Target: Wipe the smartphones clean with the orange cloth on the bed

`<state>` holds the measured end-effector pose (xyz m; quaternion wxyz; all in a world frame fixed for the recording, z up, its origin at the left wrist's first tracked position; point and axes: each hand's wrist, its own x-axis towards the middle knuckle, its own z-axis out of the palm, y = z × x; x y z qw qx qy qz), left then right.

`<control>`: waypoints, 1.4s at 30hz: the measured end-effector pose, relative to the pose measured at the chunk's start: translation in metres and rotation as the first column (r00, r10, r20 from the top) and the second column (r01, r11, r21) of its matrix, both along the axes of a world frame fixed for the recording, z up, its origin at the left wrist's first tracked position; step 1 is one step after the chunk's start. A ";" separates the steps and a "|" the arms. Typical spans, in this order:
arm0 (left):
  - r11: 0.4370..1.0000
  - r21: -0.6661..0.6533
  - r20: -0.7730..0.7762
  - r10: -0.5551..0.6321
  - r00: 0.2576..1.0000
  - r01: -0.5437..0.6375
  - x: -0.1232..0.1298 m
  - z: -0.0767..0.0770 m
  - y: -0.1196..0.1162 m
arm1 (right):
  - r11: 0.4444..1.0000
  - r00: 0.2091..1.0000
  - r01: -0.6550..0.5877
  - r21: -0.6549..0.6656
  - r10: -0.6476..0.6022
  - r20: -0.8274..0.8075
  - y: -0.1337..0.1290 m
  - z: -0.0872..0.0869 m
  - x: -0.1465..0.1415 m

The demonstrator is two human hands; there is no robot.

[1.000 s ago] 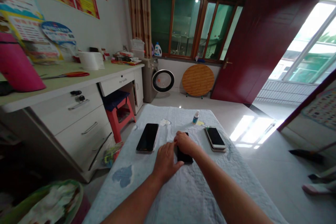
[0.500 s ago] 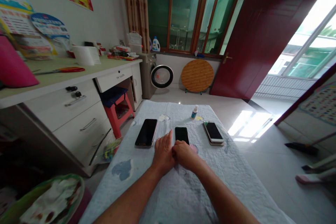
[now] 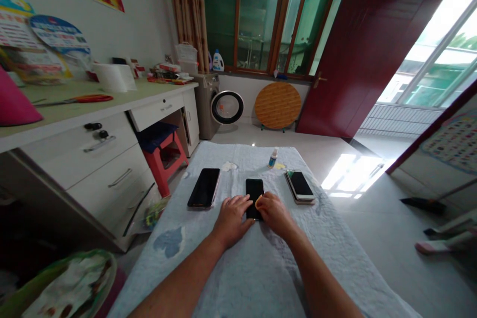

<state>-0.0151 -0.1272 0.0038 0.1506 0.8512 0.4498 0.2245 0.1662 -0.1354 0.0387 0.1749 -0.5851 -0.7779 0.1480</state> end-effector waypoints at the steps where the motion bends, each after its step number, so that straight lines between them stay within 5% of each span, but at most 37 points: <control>1: 1.000 -0.001 0.000 0.000 1.000 0.000 0.000 0.000 0.000 | 0.999 0.999 -0.046 -0.014 0.045 -0.019 0.000 0.001 0.001; 6: 1.000 0.006 0.014 0.009 1.000 -0.009 0.000 0.000 0.000 | 0.985 0.985 -0.133 -0.109 0.119 -0.126 0.000 0.005 0.006; 11: 1.000 -0.013 0.010 -0.003 1.000 0.003 0.001 0.003 -0.001 | 0.998 0.996 0.020 -0.051 -0.025 -0.088 0.010 -0.006 0.005; 23: 0.999 -0.050 0.007 -0.005 1.000 0.005 0.002 0.011 -0.003 | 0.983 0.980 0.171 0.060 -0.176 0.088 0.085 -0.017 -0.002; 33: 0.999 -0.025 0.015 -0.021 1.000 0.021 0.002 0.012 -0.003 | 0.995 0.979 -0.021 0.101 0.000 0.204 0.093 -0.024 -0.029; 42: 1.000 -0.003 -0.024 0.028 0.999 -0.028 0.004 0.012 -0.006 | 0.999 0.951 -0.027 0.038 0.014 0.308 0.119 -0.015 -0.030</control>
